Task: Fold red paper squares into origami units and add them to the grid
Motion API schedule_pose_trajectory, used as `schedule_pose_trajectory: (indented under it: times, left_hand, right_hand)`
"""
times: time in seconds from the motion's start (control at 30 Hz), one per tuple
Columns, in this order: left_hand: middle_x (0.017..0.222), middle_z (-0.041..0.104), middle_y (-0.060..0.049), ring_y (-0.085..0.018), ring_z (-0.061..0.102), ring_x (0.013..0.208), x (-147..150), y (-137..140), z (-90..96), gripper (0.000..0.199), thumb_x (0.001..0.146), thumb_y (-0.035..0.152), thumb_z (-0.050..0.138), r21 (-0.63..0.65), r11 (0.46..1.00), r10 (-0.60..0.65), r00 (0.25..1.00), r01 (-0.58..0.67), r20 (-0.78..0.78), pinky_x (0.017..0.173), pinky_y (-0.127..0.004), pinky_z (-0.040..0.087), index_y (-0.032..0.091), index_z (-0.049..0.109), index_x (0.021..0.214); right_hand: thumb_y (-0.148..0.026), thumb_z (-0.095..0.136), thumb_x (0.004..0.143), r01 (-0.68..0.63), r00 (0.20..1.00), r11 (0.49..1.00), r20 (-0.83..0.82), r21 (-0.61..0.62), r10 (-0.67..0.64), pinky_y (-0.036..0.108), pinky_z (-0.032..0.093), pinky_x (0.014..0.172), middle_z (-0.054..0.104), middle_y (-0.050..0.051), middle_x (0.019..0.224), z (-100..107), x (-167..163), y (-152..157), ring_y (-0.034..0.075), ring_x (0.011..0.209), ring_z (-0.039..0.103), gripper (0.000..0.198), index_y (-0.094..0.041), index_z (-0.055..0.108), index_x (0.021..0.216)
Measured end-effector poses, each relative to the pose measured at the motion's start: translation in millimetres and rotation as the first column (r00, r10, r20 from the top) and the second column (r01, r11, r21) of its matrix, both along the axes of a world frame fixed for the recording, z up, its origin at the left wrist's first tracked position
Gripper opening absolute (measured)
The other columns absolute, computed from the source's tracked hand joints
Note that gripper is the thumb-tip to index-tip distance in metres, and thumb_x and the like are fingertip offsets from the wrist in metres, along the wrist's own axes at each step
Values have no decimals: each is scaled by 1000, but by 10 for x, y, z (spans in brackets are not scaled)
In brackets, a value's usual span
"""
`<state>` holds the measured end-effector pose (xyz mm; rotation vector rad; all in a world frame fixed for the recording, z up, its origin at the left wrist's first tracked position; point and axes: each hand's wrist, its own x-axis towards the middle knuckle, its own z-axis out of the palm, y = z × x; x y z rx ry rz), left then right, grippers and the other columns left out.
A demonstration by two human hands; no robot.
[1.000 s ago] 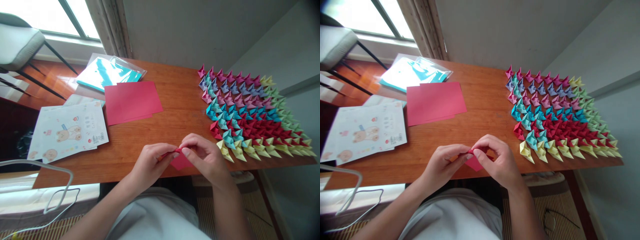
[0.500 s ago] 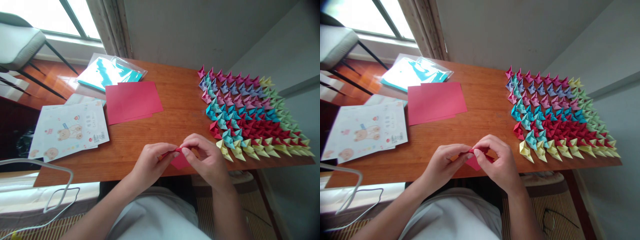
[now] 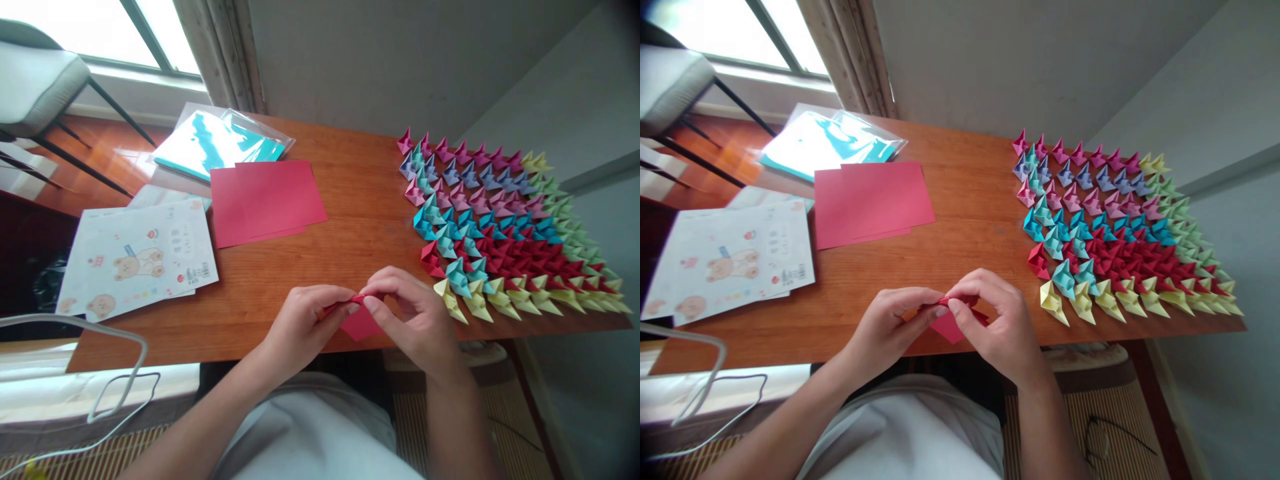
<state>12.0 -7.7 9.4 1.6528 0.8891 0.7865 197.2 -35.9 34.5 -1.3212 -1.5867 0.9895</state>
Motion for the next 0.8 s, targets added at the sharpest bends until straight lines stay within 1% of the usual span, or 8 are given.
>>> schedule_pose_trajectory:
  times: [0.33,0.47,0.57,0.67,0.8]
  left_hand:
    - [80,76,-2,-12,66,70,4,-2,8,16,95,21,61,-21,1000,-5,1000,4,-4,67,-20,48,17,74,85]
    - [79,76,-1,-11,65,69,15,-7,9,15,94,20,62,-16,1000,1,1000,-1,3,67,-19,48,17,74,86]
    - [78,75,-1,-11,64,67,16,-5,30,15,93,22,63,-26,1000,16,1000,-16,3,66,-20,48,16,75,86]
    - [79,75,-2,-12,65,69,-1,1,58,19,95,26,61,-67,998,21,999,-19,32,66,-20,48,16,76,92]
    - [78,73,-2,-11,62,67,-23,3,52,24,98,27,56,-187,982,36,994,-16,106,62,-18,47,15,77,100]
  right_hand:
    - [-17,64,91,16,1000,1000,7,8,-16,31,50,71,64,1,85,-16,-22,4,17,80,62,8,-22,66,85]
    - [-16,64,90,36,999,999,19,15,-36,31,50,70,63,1,84,-12,-33,-4,17,79,61,9,-22,65,83]
    - [-17,64,90,52,998,999,18,15,-53,31,50,71,63,1,84,-7,-32,-7,16,79,61,9,-22,66,84]
    - [-19,65,92,67,998,998,0,-2,-67,31,50,74,66,1,88,-8,-19,-10,17,82,63,7,-23,68,87]
    - [-22,64,93,59,998,998,-18,-25,-59,31,52,76,68,2,89,-34,-11,-1,17,85,64,7,-24,70,90]
